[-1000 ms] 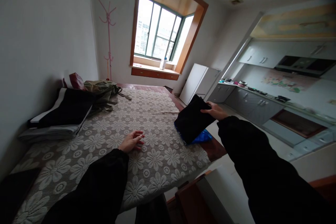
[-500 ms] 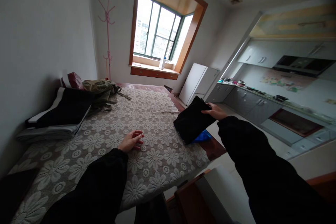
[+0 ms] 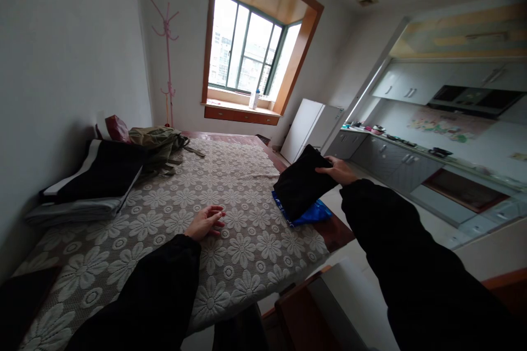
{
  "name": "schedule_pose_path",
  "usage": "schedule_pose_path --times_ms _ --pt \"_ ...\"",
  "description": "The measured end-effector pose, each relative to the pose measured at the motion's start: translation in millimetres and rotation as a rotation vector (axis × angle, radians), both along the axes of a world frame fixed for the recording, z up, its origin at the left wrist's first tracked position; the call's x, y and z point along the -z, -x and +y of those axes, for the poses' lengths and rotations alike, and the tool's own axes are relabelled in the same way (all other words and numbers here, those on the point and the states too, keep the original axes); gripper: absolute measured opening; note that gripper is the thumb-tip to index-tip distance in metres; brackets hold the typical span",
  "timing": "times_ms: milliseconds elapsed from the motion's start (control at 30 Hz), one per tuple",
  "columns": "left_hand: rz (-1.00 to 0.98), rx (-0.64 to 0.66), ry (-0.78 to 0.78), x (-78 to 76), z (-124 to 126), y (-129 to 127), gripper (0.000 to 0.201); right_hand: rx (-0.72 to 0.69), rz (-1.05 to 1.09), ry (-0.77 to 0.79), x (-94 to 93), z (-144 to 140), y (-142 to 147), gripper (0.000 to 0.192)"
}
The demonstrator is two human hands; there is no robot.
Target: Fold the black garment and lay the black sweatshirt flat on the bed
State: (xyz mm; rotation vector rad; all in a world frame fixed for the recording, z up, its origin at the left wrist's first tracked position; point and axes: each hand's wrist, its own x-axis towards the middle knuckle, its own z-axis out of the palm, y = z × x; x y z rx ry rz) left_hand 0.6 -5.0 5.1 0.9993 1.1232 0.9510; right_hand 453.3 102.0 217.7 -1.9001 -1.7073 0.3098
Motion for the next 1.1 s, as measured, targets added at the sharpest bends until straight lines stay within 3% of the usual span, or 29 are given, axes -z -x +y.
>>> schedule_pose_path --times_ms 267,700,867,1100 --pt "-0.001 -0.006 -0.002 2.4 0 0 0.047 0.045 -0.033 0.004 15.0 -2 1 0.048" --pt "0.006 0.0 -0.007 1.7 0 0 0.043 0.117 0.044 0.099 33.9 5 -38 0.046" --pt "0.008 -0.005 -0.006 1.0 0 0 0.044 0.136 0.093 0.124 52.5 7 -58 0.048" --pt "0.012 -0.006 -0.004 0.5 0 0 0.047 0.081 0.194 0.16 89.7 15 -83 0.033"
